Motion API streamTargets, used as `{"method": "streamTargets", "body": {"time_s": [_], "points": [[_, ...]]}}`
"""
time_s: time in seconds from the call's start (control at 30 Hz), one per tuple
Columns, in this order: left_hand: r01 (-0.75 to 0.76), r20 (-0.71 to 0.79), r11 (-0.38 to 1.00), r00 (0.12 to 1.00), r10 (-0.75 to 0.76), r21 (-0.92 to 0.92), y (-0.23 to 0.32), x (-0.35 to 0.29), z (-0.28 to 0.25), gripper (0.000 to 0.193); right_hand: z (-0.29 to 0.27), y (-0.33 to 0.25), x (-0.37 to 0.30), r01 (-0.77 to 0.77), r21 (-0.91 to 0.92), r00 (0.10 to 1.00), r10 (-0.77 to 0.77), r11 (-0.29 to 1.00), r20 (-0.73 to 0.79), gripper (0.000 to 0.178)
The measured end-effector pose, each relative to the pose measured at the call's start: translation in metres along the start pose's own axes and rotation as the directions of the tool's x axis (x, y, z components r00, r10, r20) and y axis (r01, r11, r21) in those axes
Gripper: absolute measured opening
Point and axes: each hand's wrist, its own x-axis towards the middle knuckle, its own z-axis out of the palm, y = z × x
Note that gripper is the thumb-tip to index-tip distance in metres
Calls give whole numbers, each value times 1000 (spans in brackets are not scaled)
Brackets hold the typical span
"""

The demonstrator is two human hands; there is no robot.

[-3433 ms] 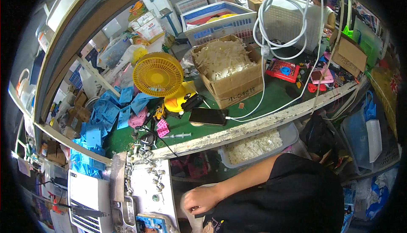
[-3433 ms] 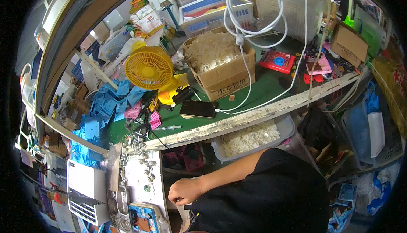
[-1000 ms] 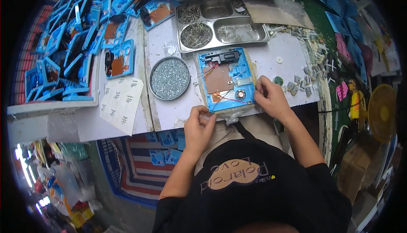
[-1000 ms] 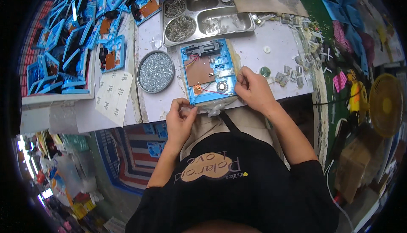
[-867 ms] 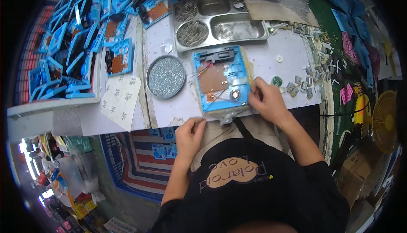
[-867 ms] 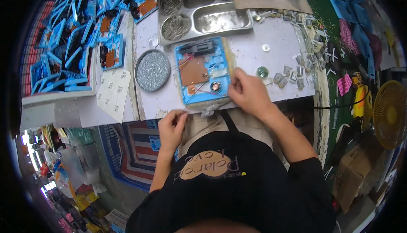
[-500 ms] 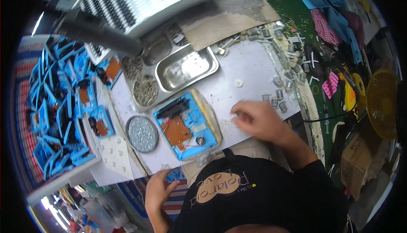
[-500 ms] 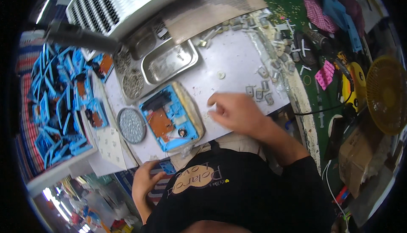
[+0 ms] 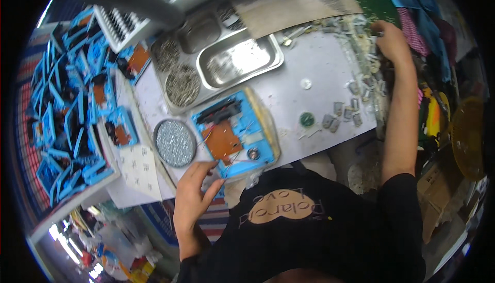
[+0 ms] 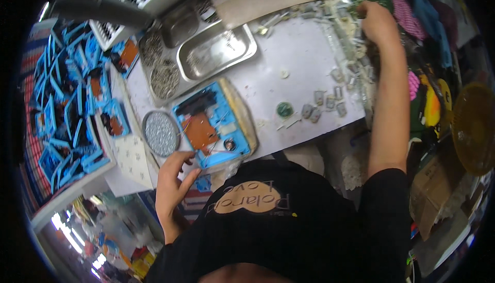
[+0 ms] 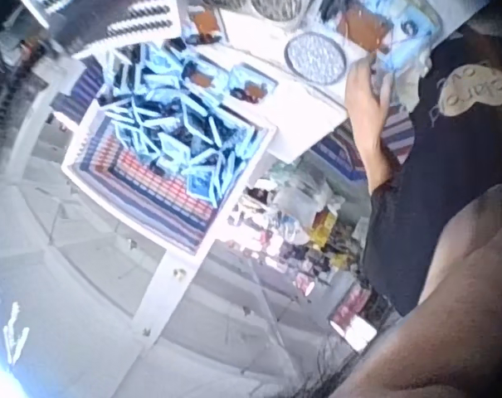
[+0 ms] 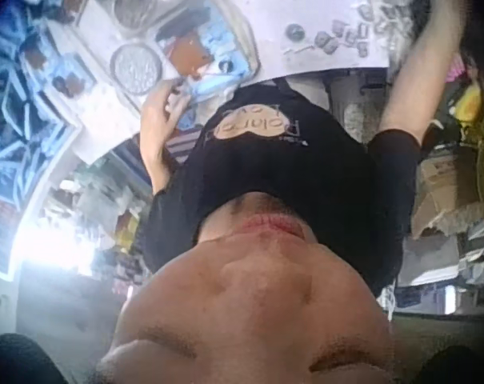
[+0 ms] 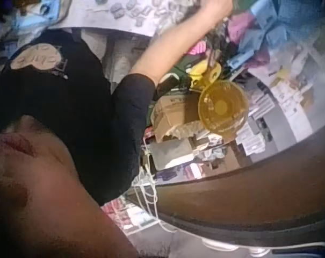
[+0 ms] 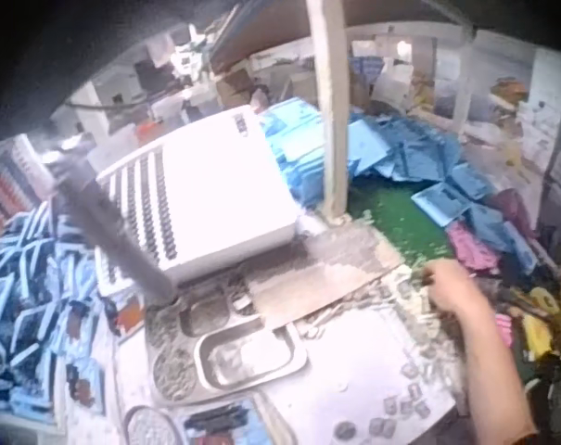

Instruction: The recorder is assembling a small electronic device, installing a circuit board, motor, and plastic components into a casing, then soldering connections and securing the unit with screws.

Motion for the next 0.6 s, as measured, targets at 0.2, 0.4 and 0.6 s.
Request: {"method": "streamTargets", "body": {"time_s": [0.2, 0.4, 0.6], "points": [[-77, -105, 997, 992, 74, -19, -10, -16, 6, 27, -3, -5, -4, 147, -56, 980, -153, 988, -127, 37], [-129, -154, 990, 981, 119, -56, -21, -35, 27, 23, -21, -120, -121, 320, 476, 947, -266, 820, -178, 28], [-285, -202, 956, 942, 267, -65, -14, -39, 32, 22, 12, -197, -225, 462, 587, 843, -535, 665, -56, 16]]}}
